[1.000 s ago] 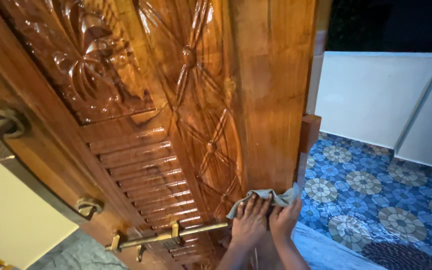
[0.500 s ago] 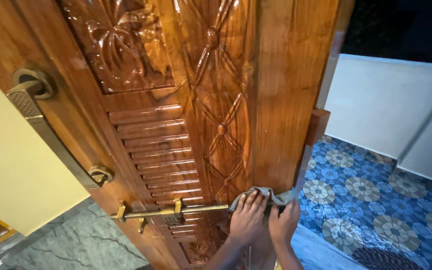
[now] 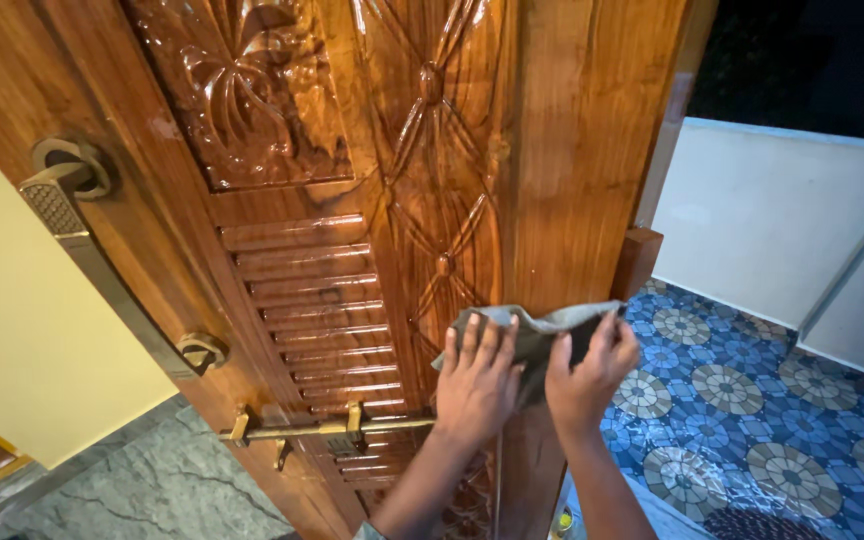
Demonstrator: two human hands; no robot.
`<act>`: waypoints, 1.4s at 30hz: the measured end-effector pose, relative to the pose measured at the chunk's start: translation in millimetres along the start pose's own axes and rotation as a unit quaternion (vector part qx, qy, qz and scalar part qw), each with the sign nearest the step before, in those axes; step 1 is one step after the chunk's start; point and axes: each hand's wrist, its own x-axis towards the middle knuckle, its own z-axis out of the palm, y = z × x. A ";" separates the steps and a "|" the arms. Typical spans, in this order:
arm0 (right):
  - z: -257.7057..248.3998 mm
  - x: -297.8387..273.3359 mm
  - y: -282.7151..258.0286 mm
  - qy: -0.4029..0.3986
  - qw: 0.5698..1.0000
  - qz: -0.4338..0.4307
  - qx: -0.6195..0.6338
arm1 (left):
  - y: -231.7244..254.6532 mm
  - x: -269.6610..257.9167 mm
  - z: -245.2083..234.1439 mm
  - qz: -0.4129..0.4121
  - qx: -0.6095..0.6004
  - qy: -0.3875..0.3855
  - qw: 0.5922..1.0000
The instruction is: The person wipes a wooden door with a gray cloth, focusing on the handle, latch, and carved panels. The person moves the cloth over the door surface repeatedly, covering the handle area and the decorative carvings.
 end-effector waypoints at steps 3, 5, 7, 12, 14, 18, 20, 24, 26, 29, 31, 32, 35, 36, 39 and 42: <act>4.1 29.0 -21.3 0.033 0.997 -0.037 0.051 | -4.4 20.7 -9.7 -0.002 0.023 0.022 1.000; 7.2 46.6 -34.7 0.034 0.995 -0.076 0.058 | -7.8 33.9 -12.8 0.009 0.059 0.031 0.998; 11.4 63.8 -44.9 0.016 0.991 -0.129 0.037 | -13.4 44.9 -14.3 0.004 0.078 0.070 0.994; 30.6 92.8 -51.7 -0.008 0.981 -0.192 -0.027 | -20.5 62.2 -8.7 0.008 0.119 0.167 0.979; 34.5 92.3 -47.2 -0.004 0.980 -0.194 -0.049 | -20.4 59.8 -5.1 0.002 0.132 0.147 0.980; 39.3 86.7 -37.1 0.004 0.981 -0.184 -0.057 | -23.9 58.1 7.7 0.010 0.129 0.170 0.977; 41.0 82.3 -32.9 0.001 0.982 -0.180 -0.055 | -25.0 51.8 15.9 0.006 0.125 0.158 0.979; 42.6 69.2 -21.2 -0.002 0.982 -0.183 -0.050 | -26.6 35.2 39.4 0.020 0.177 0.170 0.969; 45.8 62.2 -12.6 0.005 0.980 -0.191 -0.048 | -25.5 25.1 52.8 0.020 0.180 0.171 0.969; 50.0 48.3 2.1 0.010 0.979 -0.196 -0.050 | -26.0 10.3 70.9 0.023 0.182 0.165 0.969; 52.1 36.4 12.7 0.006 0.980 -0.190 -0.052 | -24.1 -1.1 81.5 0.019 0.163 0.143 0.976; 53.3 30.4 18.3 0.003 0.981 -0.188 -0.051 | -23.2 -7.0 86.0 0.016 0.154 0.134 0.979; 56.8 11.8 36.7 -0.006 0.982 -0.185 -0.050 | -21.9 -23.9 96.3 0.017 0.146 0.096 0.984; 57.6 4.3 42.9 -0.011 0.982 -0.183 -0.053 | -22.0 -29.2 98.7 0.017 0.135 0.088 0.987; 60.7 -20.9 60.7 -0.023 0.983 -0.175 -0.058 | -21.9 -46.1 103.6 0.026 0.119 0.065 0.990; 63.1 -48.0 76.4 -0.045 0.985 -0.153 -0.059 | -24.5 -61.6 104.1 0.044 0.120 0.032 0.991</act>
